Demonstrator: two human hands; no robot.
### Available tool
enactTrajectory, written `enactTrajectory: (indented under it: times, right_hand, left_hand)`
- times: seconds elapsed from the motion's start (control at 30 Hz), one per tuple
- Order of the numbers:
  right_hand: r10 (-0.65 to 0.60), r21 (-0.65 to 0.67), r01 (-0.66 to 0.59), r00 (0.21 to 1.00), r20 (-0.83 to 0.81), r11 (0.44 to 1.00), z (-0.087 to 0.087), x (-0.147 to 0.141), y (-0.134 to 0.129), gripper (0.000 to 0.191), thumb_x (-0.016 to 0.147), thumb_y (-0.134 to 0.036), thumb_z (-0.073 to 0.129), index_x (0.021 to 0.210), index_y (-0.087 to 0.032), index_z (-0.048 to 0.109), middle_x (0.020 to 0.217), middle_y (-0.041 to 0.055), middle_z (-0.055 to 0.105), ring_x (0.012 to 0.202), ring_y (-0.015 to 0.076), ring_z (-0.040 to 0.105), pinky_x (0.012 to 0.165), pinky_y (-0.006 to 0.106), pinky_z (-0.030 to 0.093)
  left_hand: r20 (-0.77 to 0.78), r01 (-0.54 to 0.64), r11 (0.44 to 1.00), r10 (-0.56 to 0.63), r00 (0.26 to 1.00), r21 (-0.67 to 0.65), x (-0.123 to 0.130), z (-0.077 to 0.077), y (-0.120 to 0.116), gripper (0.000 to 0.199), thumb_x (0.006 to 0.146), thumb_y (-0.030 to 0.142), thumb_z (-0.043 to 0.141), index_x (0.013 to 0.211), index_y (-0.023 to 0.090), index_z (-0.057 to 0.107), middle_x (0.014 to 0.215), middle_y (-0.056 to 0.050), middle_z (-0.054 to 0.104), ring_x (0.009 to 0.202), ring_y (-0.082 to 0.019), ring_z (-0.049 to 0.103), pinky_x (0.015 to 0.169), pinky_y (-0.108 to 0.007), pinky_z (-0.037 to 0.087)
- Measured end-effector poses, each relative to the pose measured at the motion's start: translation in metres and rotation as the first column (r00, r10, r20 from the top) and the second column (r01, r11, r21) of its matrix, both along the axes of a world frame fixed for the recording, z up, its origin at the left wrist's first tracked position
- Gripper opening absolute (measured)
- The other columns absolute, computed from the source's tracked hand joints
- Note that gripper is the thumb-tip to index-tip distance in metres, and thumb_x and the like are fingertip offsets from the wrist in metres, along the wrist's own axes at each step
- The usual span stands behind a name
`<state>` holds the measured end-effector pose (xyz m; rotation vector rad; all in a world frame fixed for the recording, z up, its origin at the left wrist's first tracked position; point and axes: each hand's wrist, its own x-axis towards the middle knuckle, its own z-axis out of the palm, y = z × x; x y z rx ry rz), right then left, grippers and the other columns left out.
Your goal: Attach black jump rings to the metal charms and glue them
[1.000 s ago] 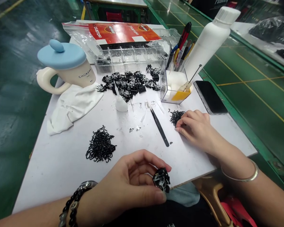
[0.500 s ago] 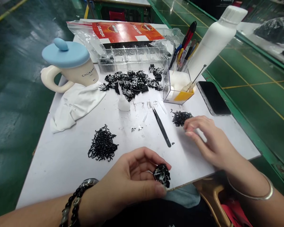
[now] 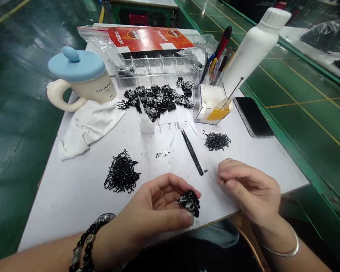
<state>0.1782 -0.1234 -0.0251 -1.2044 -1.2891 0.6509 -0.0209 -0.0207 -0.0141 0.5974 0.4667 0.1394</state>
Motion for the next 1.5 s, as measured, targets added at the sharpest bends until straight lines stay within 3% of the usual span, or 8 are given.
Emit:
enactTrajectory:
  times: [0.1, 0.2, 0.37, 0.53, 0.8, 1.0, 1.2, 1.5]
  right_hand:
    - [-0.005, -0.059, -0.002, 0.993, -0.117, 0.998, -0.004, -0.003, -0.002, 0.030, 0.087, -0.007, 0.048, 0.107, -0.023, 0.063, 0.081, 0.0040, 0.057, 0.079, 0.0140, 0.053, 0.068, 0.029, 0.046]
    - [0.002, -0.087, -0.023, 0.971, -0.241, 0.996, -0.008, -0.006, -0.002, 0.021, 0.087, -0.011, 0.050, 0.096, -0.023, 0.065, 0.077, 0.0033, 0.057, 0.079, 0.0139, 0.053, 0.069, 0.028, 0.045]
    - [0.003, -0.138, -0.084, 0.863, -0.506, 0.987, -0.008, -0.009, 0.000, 0.009, 0.084, -0.018, 0.058, 0.091, -0.024, 0.062, 0.073, 0.0001, 0.057, 0.072, 0.0110, 0.052, 0.069, 0.026, 0.043]
    - [0.008, -0.147, -0.134, 0.764, -0.645, 0.980, -0.004, -0.010, 0.001, 0.010, 0.082, -0.021, 0.062, 0.091, -0.025, 0.062, 0.068, -0.0010, 0.059, 0.067, 0.0093, 0.052, 0.066, 0.022, 0.044]
    - [0.025, -0.111, -0.125, 0.766, -0.642, 0.986, -0.004, -0.011, 0.001, 0.011, 0.080, -0.021, 0.065, 0.090, -0.025, 0.065, 0.068, -0.0006, 0.063, 0.067, 0.0099, 0.056, 0.064, 0.023, 0.047]
    - [0.066, -0.088, -0.154, 0.777, -0.626, 0.984, -0.003, -0.014, 0.001, 0.008, 0.081, -0.019, 0.063, 0.086, -0.025, 0.064, 0.071, 0.0002, 0.067, 0.068, 0.0115, 0.060, 0.062, 0.024, 0.049]
    - [-0.003, -0.141, -0.069, 0.892, -0.451, 0.988, 0.005, -0.024, -0.008, 0.012, 0.080, -0.014, 0.064, 0.086, -0.024, 0.064, 0.088, 0.0022, 0.062, 0.083, 0.0119, 0.058, 0.069, 0.023, 0.050]
    - [0.096, -0.193, -0.224, 0.852, -0.515, 0.955, 0.015, -0.036, -0.004, 0.017, 0.075, -0.012, 0.068, 0.085, -0.025, 0.066, 0.083, 0.0000, 0.059, 0.079, 0.0103, 0.057, 0.069, 0.022, 0.049]
  left_hand:
    - [0.001, -0.011, 1.000, 0.011, 1.000, 0.004, 0.000, 0.000, 0.000, 0.028, 0.070, 0.012, 0.077, 0.094, 0.017, 0.063, 0.101, -0.002, 0.066, 0.079, -0.008, 0.063, 0.070, -0.014, 0.051]
    - [-0.013, -0.014, 1.000, 0.014, 1.000, 0.005, 0.000, 0.001, 0.000, 0.027, 0.070, 0.012, 0.077, 0.092, 0.018, 0.063, 0.101, -0.001, 0.066, 0.079, -0.007, 0.063, 0.072, -0.014, 0.052]
    - [-0.024, -0.016, 1.000, 0.017, 1.000, 0.021, -0.002, -0.001, 0.000, 0.029, 0.070, 0.011, 0.076, 0.094, 0.018, 0.063, 0.103, -0.001, 0.066, 0.081, -0.008, 0.063, 0.074, -0.015, 0.052]
    - [-0.029, -0.018, 1.000, 0.018, 0.999, 0.006, -0.001, 0.000, -0.001, 0.028, 0.070, 0.013, 0.077, 0.094, 0.018, 0.062, 0.099, -0.001, 0.066, 0.078, -0.007, 0.062, 0.072, -0.014, 0.051]
    - [-0.073, -0.022, 0.999, 0.023, 0.997, 0.023, 0.002, 0.004, 0.001, 0.029, 0.069, 0.012, 0.078, 0.092, 0.016, 0.062, 0.086, 0.000, 0.066, 0.072, -0.005, 0.060, 0.066, -0.011, 0.049]
    - [-0.049, -0.028, 1.000, 0.029, 0.998, 0.007, 0.001, 0.004, 0.000, 0.029, 0.068, 0.012, 0.078, 0.092, 0.017, 0.062, 0.099, -0.002, 0.067, 0.076, -0.006, 0.062, 0.071, -0.014, 0.051]
    - [-0.051, -0.021, 1.000, 0.022, 0.998, 0.022, 0.002, 0.006, 0.001, 0.032, 0.065, 0.010, 0.079, 0.091, 0.017, 0.061, 0.100, -0.001, 0.067, 0.080, -0.008, 0.062, 0.073, -0.015, 0.051]
    - [-0.022, 0.004, 1.000, -0.003, 1.000, 0.027, 0.000, 0.004, 0.001, 0.034, 0.066, 0.014, 0.079, 0.094, 0.016, 0.060, 0.091, -0.001, 0.066, 0.081, -0.008, 0.061, 0.074, -0.016, 0.050]
